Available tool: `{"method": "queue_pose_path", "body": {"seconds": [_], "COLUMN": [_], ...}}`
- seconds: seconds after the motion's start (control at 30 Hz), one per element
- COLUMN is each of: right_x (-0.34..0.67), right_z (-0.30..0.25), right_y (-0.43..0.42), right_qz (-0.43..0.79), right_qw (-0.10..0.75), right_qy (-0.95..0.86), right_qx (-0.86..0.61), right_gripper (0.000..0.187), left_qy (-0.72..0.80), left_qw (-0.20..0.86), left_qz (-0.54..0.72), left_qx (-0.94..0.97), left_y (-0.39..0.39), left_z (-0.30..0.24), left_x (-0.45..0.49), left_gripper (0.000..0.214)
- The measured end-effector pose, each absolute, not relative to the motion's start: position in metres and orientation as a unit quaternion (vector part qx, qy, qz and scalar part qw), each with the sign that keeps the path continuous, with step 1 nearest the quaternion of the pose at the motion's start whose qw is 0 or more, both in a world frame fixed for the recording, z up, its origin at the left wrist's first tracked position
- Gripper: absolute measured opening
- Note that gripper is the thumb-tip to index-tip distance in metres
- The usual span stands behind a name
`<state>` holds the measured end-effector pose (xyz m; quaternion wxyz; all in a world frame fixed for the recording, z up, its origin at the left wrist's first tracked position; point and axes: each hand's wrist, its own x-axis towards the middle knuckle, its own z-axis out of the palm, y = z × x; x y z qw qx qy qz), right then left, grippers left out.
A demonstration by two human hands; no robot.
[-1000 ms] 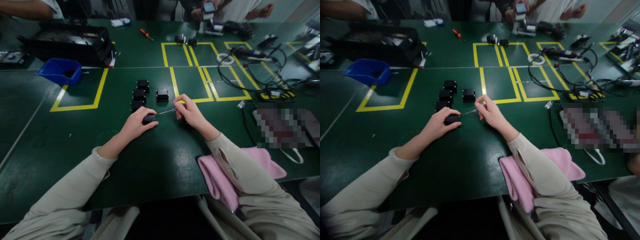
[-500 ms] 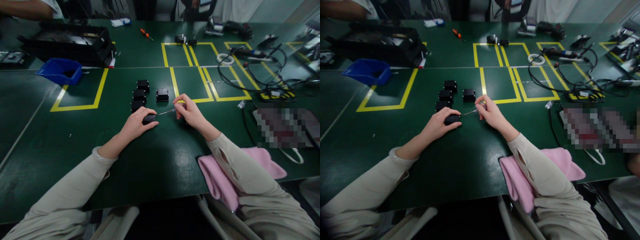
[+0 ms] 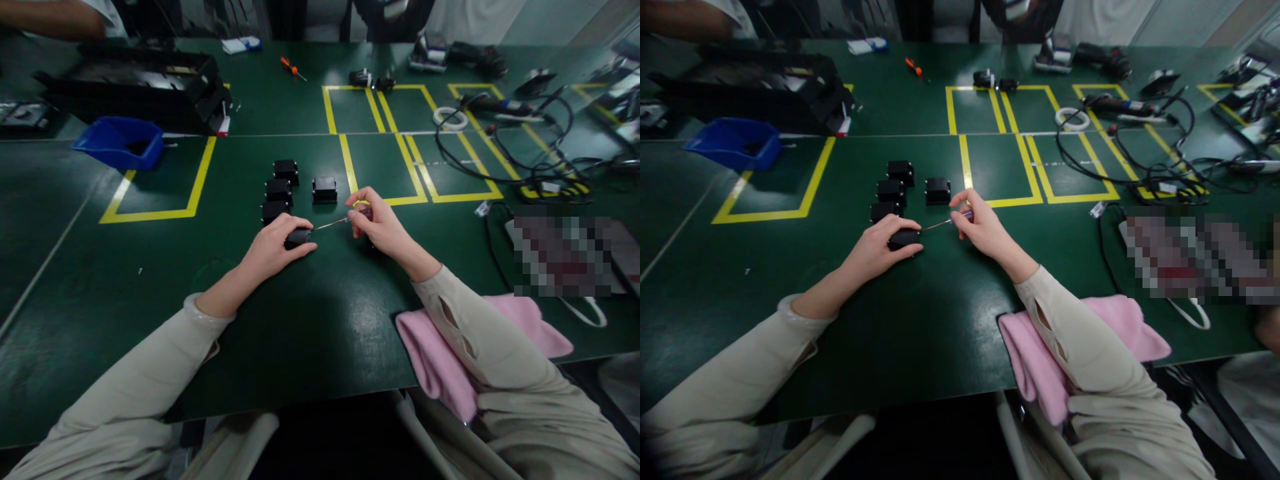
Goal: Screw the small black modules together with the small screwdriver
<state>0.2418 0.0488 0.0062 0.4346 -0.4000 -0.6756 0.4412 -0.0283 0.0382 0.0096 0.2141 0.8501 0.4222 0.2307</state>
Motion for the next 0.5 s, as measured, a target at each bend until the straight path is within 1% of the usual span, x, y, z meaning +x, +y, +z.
{"method": "queue_pose_path", "body": {"seconds": [0.2, 0.5], "right_x": [0.2406, 0.2406], "right_z": [0.0057, 0.0076], "right_y": [0.0491, 0.0484], "right_qz": [0.456, 0.453], "right_qw": [0.433, 0.436], "right_qy": [-0.668, -0.665], "right_qx": [-0.399, -0.404], "right_gripper": [0.016, 0.013], "left_qy": [0.426, 0.431], "left_qw": [0.221, 0.219], "left_qz": [0.227, 0.223], "left_qx": [0.847, 0.846], "left_y": [0.0376, 0.0376], "left_z": [0.0117, 0.0109], "left_x": [-0.0277, -0.0284], "left_gripper": [0.033, 0.034]}}
